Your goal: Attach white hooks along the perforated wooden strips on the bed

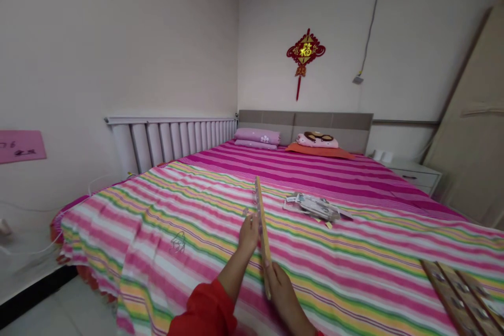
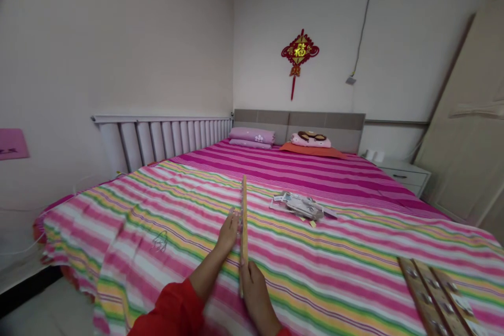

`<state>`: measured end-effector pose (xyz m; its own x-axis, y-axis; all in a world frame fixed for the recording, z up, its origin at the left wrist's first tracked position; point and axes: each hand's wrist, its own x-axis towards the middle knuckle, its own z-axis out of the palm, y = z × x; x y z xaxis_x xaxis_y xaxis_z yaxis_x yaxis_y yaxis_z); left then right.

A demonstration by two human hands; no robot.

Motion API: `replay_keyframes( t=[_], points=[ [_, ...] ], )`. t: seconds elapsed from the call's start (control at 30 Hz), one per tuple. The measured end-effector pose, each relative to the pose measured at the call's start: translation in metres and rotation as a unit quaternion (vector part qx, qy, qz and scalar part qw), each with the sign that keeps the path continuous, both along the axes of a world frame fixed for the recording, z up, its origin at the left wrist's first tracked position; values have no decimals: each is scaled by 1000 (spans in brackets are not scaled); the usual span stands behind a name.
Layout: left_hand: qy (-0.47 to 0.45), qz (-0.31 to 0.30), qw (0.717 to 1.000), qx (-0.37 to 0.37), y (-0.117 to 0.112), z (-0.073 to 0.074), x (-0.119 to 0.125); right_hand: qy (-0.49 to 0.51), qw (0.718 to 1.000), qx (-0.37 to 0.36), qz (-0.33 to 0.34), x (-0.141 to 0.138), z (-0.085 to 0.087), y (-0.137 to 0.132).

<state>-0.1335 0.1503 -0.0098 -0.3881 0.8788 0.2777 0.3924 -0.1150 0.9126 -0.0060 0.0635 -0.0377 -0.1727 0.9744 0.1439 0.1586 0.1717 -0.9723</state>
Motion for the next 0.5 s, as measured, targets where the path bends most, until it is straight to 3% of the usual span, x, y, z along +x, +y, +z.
replay_keyframes(
  t=[0.1, 0.27, 0.5],
  points=[
    [-39, 11, 999, -11, 12, -2, 10, -11, 1000, 10, 12, 0, -5, 1],
    [-70, 10, 997, -14, 21, -7, 6, 2, 1000, 14, 23, 9, -10, 4],
    [-115, -18, 993, -29, 24, -17, -2, 30, 998, -48, 37, 19, 2, 0]
  ],
)
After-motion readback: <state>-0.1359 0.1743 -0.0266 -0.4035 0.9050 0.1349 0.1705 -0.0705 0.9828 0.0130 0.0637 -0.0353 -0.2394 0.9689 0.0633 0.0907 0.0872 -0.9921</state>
